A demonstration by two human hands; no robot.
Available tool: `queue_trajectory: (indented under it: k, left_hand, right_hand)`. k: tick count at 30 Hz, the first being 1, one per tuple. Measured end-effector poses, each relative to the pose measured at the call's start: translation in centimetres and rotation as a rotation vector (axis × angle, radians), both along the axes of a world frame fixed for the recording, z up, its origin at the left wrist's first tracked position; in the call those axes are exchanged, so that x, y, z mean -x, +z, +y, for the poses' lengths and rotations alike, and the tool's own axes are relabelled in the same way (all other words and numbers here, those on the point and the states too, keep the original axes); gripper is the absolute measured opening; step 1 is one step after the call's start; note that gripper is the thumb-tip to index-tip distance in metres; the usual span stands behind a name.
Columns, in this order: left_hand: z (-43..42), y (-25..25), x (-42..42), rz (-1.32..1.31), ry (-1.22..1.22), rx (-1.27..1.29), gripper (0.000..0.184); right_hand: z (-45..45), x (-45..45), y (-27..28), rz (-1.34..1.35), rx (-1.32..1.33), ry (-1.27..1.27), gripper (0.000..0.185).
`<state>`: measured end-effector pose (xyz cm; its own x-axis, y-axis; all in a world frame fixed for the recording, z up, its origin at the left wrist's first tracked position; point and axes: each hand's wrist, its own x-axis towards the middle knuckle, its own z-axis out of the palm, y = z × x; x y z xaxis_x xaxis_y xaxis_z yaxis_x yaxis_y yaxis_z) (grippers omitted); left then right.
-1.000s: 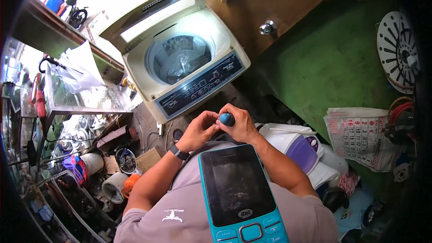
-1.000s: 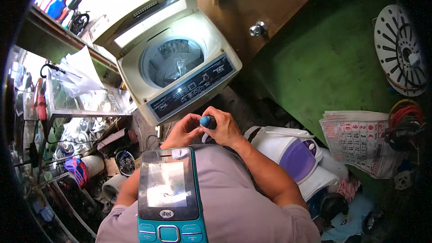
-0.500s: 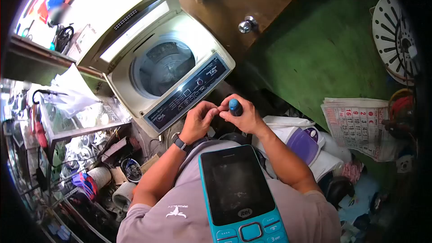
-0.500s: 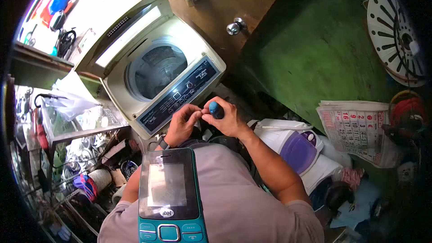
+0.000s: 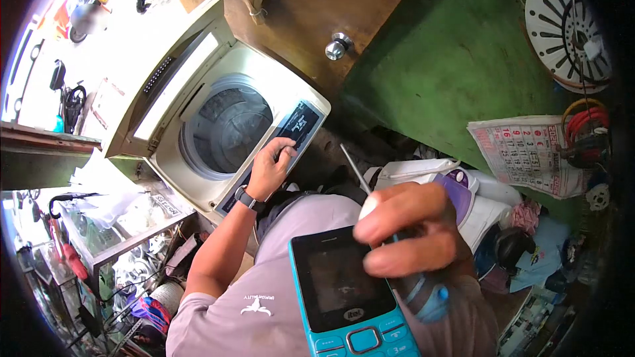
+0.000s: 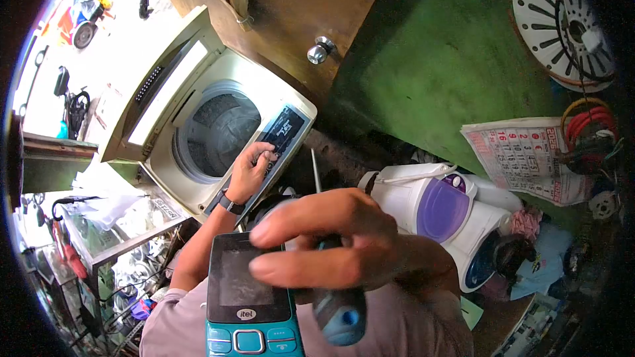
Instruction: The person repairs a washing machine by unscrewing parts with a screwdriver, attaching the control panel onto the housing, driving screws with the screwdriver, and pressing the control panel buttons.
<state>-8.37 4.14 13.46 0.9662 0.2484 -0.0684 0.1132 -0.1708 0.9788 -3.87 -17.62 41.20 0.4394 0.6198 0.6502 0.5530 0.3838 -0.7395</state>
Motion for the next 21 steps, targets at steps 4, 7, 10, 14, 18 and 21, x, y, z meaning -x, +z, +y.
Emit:
queue_trajectory:
  k: [4,7,10,14,18,21]
  left_hand:
    - [-1.0,-0.6,-0.8,-0.036,0.01,0.083,0.015]
    - [-2.1,-1.3,-0.9,-0.08,0.021,0.009,0.016]
    - [-3.0,-2.4,-0.8,-0.033,0.053,-0.003,0.02]
    - [-3.5,-2.2,-1.2,0.081,0.056,-0.03,0.018]
    - [-4.3,-4.9,-2.4,0.035,0.217,0.048,0.019]
    - [-3.7,-3.9,-3.5,0.092,0.223,-0.029,0.018]
  right_hand:
    - [1.1,-0.9,0.6,-0.129,-0.098,0.115,0.015]
    - [0.5,-1.6,0.2,-0.19,-0.104,0.144,0.022]
    - [-0.3,-2.6,0.2,-0.173,-0.067,0.169,0.023]
    - [-1.3,-3.8,-0.2,-0.089,0.0,0.274,0.025]
    - [-1.3,-5.8,-1.0,-0.003,0.145,0.369,0.024]
    - [-0.3,-7.0,-2.4,-0.087,0.105,0.409,0.019]
